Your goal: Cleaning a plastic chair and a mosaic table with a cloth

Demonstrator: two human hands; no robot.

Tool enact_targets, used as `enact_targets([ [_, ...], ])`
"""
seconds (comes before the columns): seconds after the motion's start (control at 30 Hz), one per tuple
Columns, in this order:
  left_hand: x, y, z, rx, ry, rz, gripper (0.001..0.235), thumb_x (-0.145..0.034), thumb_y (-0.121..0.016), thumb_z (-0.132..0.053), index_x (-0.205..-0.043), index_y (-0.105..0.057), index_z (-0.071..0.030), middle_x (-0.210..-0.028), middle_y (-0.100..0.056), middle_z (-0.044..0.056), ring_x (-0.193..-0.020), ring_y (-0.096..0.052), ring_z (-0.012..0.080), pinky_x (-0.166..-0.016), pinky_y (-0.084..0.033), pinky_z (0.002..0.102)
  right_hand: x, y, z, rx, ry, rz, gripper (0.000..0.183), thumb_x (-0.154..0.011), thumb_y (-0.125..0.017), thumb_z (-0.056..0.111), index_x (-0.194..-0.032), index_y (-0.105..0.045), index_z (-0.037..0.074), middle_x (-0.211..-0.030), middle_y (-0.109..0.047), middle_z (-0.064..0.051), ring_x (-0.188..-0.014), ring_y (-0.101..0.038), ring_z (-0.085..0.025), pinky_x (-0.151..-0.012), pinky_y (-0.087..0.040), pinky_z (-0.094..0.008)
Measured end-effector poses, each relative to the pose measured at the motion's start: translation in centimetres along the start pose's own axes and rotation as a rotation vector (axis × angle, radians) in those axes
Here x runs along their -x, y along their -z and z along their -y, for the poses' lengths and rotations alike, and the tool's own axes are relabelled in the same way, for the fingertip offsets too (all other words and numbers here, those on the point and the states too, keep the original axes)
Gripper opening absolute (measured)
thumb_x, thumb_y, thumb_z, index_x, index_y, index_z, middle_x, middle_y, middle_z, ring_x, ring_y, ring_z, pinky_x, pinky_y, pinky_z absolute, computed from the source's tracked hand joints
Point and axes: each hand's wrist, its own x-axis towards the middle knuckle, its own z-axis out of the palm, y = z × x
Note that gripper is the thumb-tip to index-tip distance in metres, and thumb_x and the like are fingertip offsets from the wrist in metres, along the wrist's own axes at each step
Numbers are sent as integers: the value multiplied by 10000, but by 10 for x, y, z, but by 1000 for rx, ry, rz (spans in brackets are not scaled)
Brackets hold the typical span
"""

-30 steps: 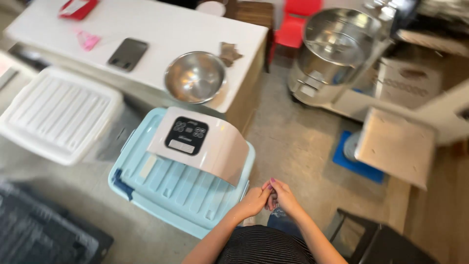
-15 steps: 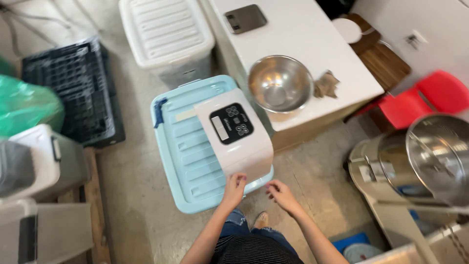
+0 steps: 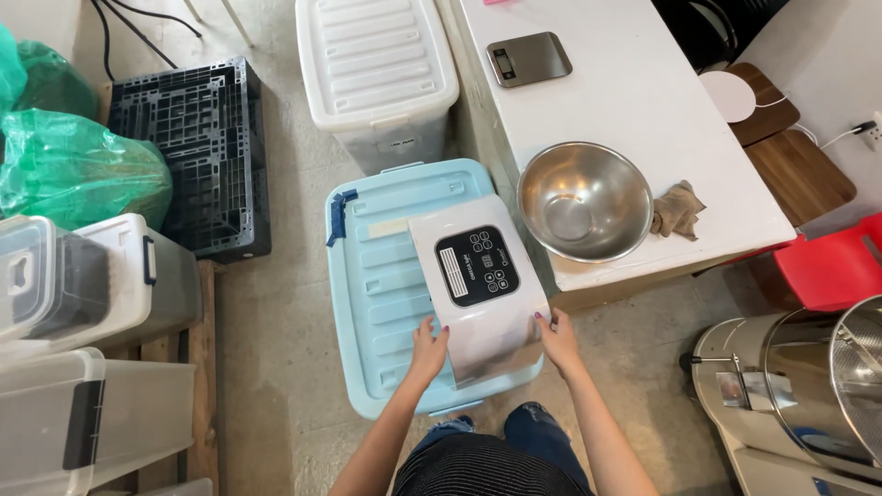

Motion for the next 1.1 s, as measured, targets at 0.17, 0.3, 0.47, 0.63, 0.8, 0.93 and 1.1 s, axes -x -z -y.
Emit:
enact_targets([
  [0.17, 11, -14, -15, 43, 21, 33, 765, -975, -638, -374, -1545, -321, 28, -1439, -376, 359, -1357, -465, 551, -1143, -458, 518, -31, -5, -28, 54, 6, 24, 811, -982, -621, 588, -1495, -487, -25, -1421, -583, -296, -1303, -577, -459, -1096, -452, -556],
  [0.3, 12, -20, -16, 28, 75, -18, 772, -972, -626, -399, -1547, -341, 31, -1455, -378, 344, -1387, -450, 531, -1167, -426, 519, -29, 3, 3, 68, 23, 120, 789, -994, -593, 565, -1463, -505, -64, -1415, -579, -330, -1321, -563, -458, -1095, -456, -549],
  [0.47, -13, -35, 3, -28, 114, -94, 814, -955, -641, -528, -1528, -392, -7, -1446, -409, 305, -1383, -476, 494, -1163, -420, 519, -50, 0, 12, 108, 79, 199, 819, -973, -608, 610, -1445, -522, -53, -1393, -586, -339, -1313, -566, -457, -1081, -462, -551],
  [0.63, -23, -31, -8, 1, 133, -129, 813, -968, -598, -625, -1474, -450, -7, -1401, -504, 343, -1359, -507, 487, -1146, -413, 530, -84, -5, -12, 142, 148, 234, 755, -953, -647, 604, -1360, -595, -30, -1321, -636, -334, -1276, -596, -451, -1044, -499, -542],
  [0.8, -12, -27, -21, 2, 152, -112, 773, -998, -536, -656, -1491, -423, -72, -1399, -540, 382, -1371, -483, 518, -1144, -410, 573, -92, -2, -16, 117, 221, 310, 681, -967, -645, 567, -1302, -611, -25, -1201, -675, -360, -1210, -628, -491, -969, -536, -563],
  [0.93, -9, -32, -23, 8, 166, -138, 758, -999, -522, -681, -1497, -423, -118, -1409, -557, 356, -1379, -493, 487, -1143, -419, 562, -98, -1, -16, 113, 227, 340, 657, -976, -647, 539, -1317, -599, -21, -1195, -677, -361, -1210, -629, -489, -967, -536, -564],
  [1.1, -12, -36, -18, 29, 158, -183, 729, -1018, -499, -661, -1509, -425, -126, -1405, -560, 359, -1376, -489, 501, -1151, -401, 576, -101, 1, -17, 112, 236, 382, 627, -995, -613, 544, -1340, -595, 21, -1208, -672, -356, -1224, -613, -499, -984, -518, -579],
])
